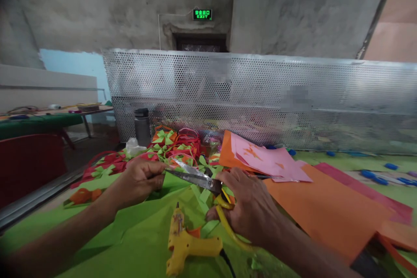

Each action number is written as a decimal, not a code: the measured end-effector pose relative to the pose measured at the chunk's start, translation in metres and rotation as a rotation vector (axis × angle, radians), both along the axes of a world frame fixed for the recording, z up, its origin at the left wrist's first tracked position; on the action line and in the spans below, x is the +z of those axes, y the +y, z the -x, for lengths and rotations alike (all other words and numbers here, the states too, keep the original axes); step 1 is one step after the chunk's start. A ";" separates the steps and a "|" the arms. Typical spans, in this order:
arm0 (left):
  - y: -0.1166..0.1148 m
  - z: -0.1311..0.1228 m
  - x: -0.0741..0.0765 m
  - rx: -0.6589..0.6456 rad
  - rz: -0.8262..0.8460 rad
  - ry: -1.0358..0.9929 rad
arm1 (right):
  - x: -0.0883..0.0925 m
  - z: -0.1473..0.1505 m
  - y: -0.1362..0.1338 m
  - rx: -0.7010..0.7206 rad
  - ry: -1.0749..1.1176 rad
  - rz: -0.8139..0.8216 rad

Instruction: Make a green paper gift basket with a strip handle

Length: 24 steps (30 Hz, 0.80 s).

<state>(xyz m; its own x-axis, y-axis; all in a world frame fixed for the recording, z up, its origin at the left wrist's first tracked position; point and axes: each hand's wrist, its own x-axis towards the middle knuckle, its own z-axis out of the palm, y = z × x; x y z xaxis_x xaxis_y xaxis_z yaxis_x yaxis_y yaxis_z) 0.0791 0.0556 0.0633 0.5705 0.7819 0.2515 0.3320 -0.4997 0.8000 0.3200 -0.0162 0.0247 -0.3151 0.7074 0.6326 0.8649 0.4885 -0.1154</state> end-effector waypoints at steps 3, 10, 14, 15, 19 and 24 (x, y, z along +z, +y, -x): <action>0.000 0.000 0.001 0.000 -0.017 0.020 | 0.000 0.002 -0.001 -0.009 -0.006 -0.006; 0.000 -0.001 -0.002 -0.070 0.012 0.026 | 0.002 0.005 -0.004 -0.016 -0.017 0.042; -0.001 -0.003 -0.003 -0.092 0.030 0.012 | 0.002 0.005 -0.004 -0.026 -0.021 0.041; -0.001 -0.003 -0.003 -0.096 0.032 0.008 | 0.001 0.005 -0.004 -0.027 -0.023 0.041; -0.001 -0.004 -0.004 -0.107 0.050 0.003 | 0.001 0.005 -0.004 -0.022 -0.023 0.040; 0.000 -0.002 -0.002 -0.053 0.053 0.029 | 0.001 0.004 -0.003 -0.022 -0.012 0.071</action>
<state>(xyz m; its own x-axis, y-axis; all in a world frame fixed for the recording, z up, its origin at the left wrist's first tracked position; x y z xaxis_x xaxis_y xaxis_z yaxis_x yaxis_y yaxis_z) 0.0815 0.0552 0.0612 0.6175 0.7625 0.1929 0.3302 -0.4739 0.8163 0.3157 -0.0196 0.0256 -0.3065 0.7570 0.5771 0.8769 0.4603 -0.1381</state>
